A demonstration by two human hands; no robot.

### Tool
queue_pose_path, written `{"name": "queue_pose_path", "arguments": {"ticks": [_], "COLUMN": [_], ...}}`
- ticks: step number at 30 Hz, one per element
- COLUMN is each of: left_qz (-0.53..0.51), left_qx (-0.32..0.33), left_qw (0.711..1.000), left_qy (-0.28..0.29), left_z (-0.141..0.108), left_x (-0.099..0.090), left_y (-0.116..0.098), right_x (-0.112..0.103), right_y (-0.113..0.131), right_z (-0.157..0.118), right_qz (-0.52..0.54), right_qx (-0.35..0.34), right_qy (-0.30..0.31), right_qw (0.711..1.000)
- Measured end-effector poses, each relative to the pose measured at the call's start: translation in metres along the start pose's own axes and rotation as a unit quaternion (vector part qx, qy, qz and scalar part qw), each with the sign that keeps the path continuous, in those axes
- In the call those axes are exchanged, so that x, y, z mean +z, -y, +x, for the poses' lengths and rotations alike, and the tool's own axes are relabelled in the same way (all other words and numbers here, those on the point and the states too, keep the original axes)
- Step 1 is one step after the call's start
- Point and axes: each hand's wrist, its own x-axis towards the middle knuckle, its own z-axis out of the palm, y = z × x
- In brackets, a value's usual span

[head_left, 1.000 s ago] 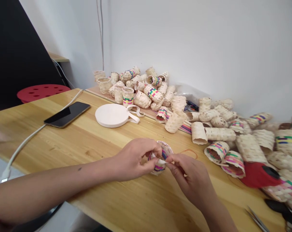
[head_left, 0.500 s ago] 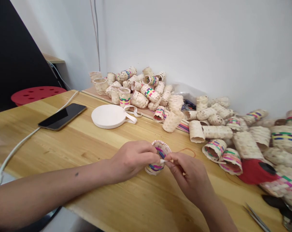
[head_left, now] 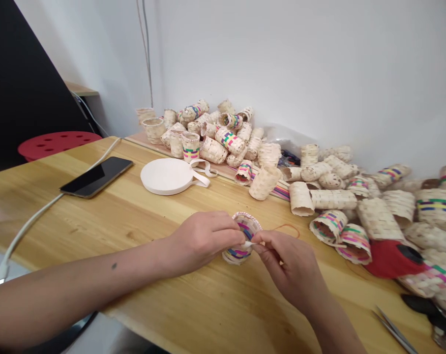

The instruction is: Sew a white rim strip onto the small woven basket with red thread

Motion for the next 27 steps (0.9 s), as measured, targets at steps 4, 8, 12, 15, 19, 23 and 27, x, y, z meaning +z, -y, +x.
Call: {"name": "queue_pose_path", "arguments": {"ticks": [4, 8, 12, 15, 19, 23, 27], "left_qz": [-0.003, -0.032, -0.044, -0.049, -0.081, -0.104, -0.113], "left_qx": [-0.013, -0.038, -0.056, -0.06, -0.067, -0.053, -0.035], "left_qw": [1.0, 0.999, 0.997, 0.997, 0.993, 0.992, 0.992], "left_qy": [0.008, 0.004, 0.012, 0.027, 0.046, 0.05, 0.032], "left_z": [-0.001, -0.0007, 0.0006, 0.0012, 0.0022, 0.0025, 0.0005], "left_x": [0.0013, 0.0023, 0.0023, 0.0024, 0.0022, 0.0015, 0.0026], "left_y": [0.0, -0.0003, -0.0006, -0.0001, 0.0014, 0.0031, 0.0043], "right_x": [0.0003, 0.0006, 0.0021, 0.0046, 0.0067, 0.0064, 0.0048], "right_y": [-0.0008, 0.0, 0.0011, -0.0003, -0.0028, -0.0026, -0.0013], "right_z": [0.0003, 0.0005, -0.0002, -0.001, -0.0027, -0.0035, -0.0028], "right_qz": [-0.011, -0.006, 0.027, 0.037, -0.001, -0.007, -0.002], "right_qx": [-0.03, -0.04, -0.017, -0.029, -0.053, -0.048, -0.04], "right_qy": [-0.026, -0.036, -0.009, -0.013, -0.026, -0.006, -0.002], "right_qw": [0.999, 0.999, 0.999, 0.999, 0.998, 0.999, 0.999]}}
